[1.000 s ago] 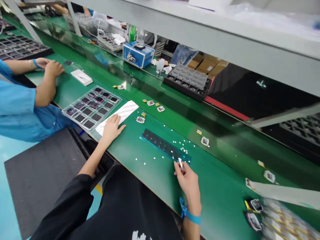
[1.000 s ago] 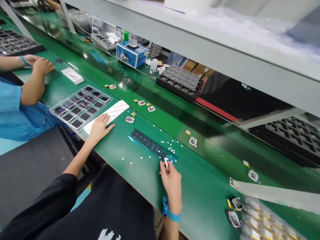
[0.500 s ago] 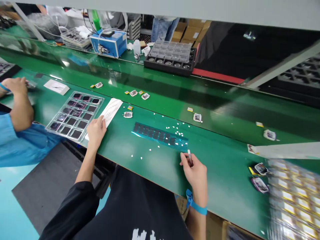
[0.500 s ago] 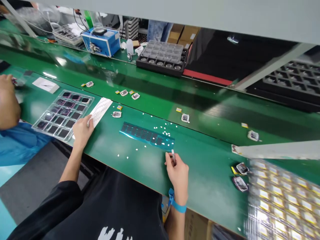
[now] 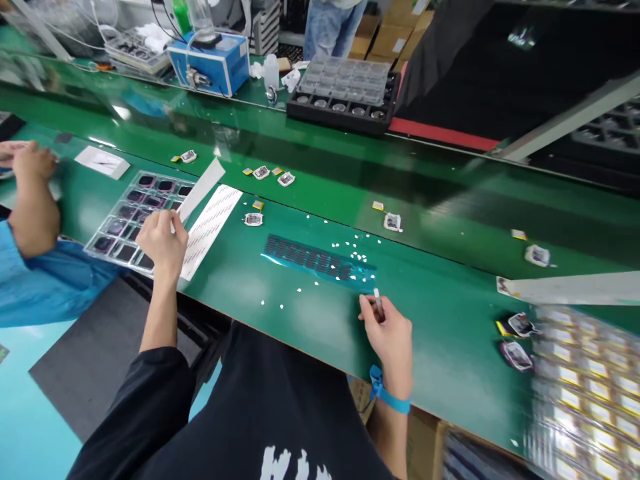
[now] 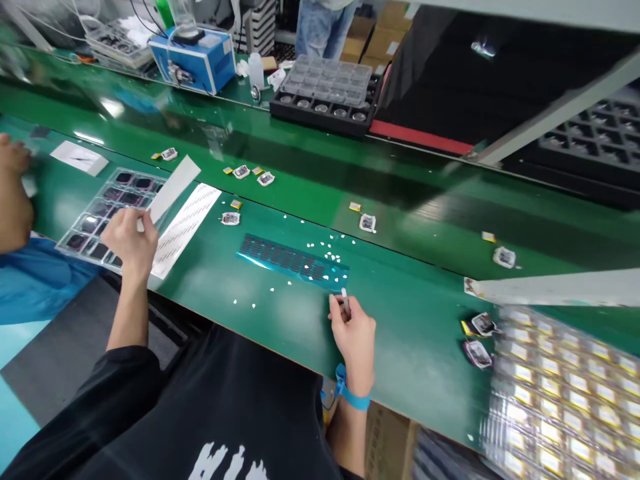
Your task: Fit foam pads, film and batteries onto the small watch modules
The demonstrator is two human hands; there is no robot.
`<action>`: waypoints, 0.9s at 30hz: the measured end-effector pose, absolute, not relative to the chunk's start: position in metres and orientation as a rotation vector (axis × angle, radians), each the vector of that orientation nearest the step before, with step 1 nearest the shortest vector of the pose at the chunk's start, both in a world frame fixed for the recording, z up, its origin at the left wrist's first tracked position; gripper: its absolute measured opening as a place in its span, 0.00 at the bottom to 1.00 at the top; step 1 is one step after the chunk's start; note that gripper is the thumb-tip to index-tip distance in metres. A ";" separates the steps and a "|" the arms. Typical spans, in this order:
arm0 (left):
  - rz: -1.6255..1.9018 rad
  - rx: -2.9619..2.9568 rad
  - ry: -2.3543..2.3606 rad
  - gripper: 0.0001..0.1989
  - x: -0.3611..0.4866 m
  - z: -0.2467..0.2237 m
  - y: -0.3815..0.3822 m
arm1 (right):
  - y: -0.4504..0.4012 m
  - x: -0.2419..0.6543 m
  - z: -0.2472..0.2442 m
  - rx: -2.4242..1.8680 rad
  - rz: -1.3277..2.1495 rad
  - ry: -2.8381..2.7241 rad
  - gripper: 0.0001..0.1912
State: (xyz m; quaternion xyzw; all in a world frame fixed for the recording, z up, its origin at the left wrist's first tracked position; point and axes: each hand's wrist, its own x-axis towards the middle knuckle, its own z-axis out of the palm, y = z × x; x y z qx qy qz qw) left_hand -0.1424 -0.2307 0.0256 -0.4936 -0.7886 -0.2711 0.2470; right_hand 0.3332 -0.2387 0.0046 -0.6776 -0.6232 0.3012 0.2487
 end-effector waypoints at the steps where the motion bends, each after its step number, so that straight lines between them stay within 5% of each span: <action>1: -0.754 -1.363 -2.124 0.13 -0.134 0.029 -0.234 | -0.239 0.332 0.005 -1.845 0.819 -1.694 0.39; 13: -0.575 -2.871 -1.111 0.15 0.028 -0.007 -0.286 | -0.259 0.337 0.013 -1.912 0.937 -1.569 0.41; 22: -0.666 -2.912 -1.147 0.09 0.009 -0.013 -0.266 | -0.270 0.319 0.000 -1.906 0.716 -1.763 0.41; 27: -0.838 -2.793 -1.124 0.06 0.004 0.001 -0.244 | -0.261 0.321 -0.001 -1.819 0.578 -1.794 0.28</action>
